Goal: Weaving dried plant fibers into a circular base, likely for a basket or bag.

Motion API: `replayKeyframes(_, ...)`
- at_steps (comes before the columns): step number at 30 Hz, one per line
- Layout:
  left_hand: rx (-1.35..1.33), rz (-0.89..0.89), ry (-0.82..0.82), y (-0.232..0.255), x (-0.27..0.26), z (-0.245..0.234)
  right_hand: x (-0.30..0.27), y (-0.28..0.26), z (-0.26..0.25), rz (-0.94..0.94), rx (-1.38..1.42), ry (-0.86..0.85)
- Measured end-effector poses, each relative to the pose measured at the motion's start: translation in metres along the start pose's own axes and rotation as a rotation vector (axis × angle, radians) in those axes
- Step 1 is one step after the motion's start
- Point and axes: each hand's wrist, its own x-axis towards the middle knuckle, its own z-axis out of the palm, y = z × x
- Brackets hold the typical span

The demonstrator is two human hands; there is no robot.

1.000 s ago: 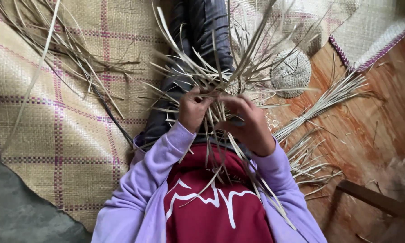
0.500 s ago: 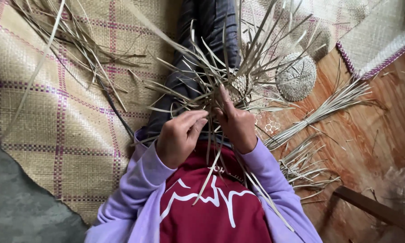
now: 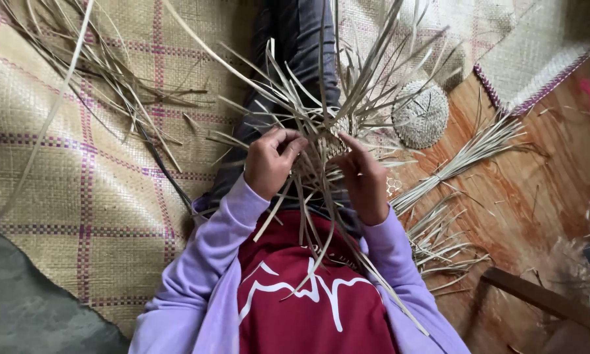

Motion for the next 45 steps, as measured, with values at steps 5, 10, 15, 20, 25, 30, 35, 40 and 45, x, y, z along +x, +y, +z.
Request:
replayKeyframes(5,0.082,0.146,0.014,0.033,-0.006,-0.021,0.003,0.02,-0.002,-0.052,-0.122,-0.014)
replayKeyframes(10,0.06,0.26,-0.045,0.057,-0.015,-0.042,0.009,-0.002,0.014,-0.151,-0.052,0.021)
replayKeyframes(15,0.026,0.289,-0.076,0.044,-0.021,-0.05,0.02,-0.002,0.029,-0.346,-0.003,0.02)
replayKeyframes(20,-0.055,0.14,-0.099,0.018,-0.015,-0.069,0.039,-0.004,0.039,-0.226,0.087,-0.032)
replayKeyframes(25,-0.109,0.07,-0.074,0.013,-0.018,-0.089,0.049,-0.018,0.058,-0.273,0.14,-0.123)
replayKeyframes(30,-0.123,0.051,-0.057,0.007,-0.018,-0.099,0.061,-0.041,0.072,-0.336,0.098,-0.149)
replayKeyframes(35,-0.167,-0.009,-0.012,-0.005,-0.022,-0.103,0.067,-0.019,0.083,-0.296,0.111,-0.25)
replayKeyframes(40,-0.177,-0.036,-0.001,-0.018,-0.016,-0.105,0.075,-0.021,0.079,-0.282,0.116,-0.273)
replayKeyframes(45,-0.124,-0.039,0.063,0.001,-0.024,-0.104,0.069,-0.011,0.089,-0.348,0.034,-0.288)
